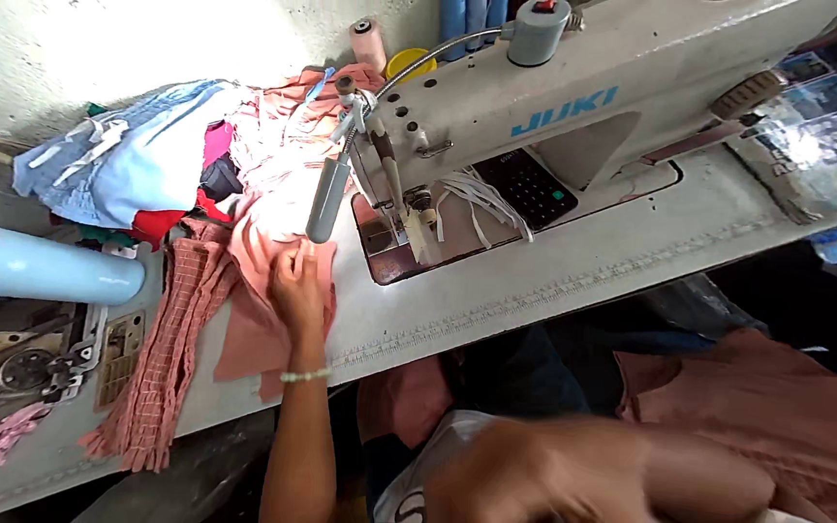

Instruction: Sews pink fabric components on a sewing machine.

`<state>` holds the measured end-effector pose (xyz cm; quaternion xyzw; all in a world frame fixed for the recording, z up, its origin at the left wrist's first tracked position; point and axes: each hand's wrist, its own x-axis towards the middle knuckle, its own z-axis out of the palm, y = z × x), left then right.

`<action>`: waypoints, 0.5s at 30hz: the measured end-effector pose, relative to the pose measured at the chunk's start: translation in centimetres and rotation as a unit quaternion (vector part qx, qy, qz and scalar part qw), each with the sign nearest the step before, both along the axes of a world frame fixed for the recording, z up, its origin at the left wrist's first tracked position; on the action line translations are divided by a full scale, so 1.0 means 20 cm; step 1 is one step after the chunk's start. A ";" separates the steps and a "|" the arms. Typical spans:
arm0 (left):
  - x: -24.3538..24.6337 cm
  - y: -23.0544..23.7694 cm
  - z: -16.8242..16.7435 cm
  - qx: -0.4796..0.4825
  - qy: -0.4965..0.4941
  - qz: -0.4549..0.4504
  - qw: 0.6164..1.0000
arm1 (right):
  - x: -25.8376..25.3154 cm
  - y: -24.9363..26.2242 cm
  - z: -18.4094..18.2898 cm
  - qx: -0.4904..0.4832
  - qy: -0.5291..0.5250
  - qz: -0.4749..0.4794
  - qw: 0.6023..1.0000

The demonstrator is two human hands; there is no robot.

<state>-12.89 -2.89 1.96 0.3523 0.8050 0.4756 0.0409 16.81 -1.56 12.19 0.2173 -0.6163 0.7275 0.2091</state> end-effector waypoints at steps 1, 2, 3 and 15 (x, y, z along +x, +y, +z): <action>0.07 -0.05 -0.01 0.024 -0.025 0.003 0.999 | -0.04 0.04 -0.05 0.070 -0.041 -0.073 0.994; 0.15 -0.10 -0.01 0.037 -0.047 0.003 0.998 | -0.09 0.08 -0.09 0.169 -0.106 -0.171 0.965; 0.22 -0.14 0.00 0.041 -0.061 0.003 0.997 | -0.15 0.12 -0.14 0.262 -0.193 -0.263 0.908; 0.44 -0.19 -0.03 0.058 -0.093 0.002 0.994 | -0.60 0.31 -0.43 0.484 -0.324 -0.458 0.671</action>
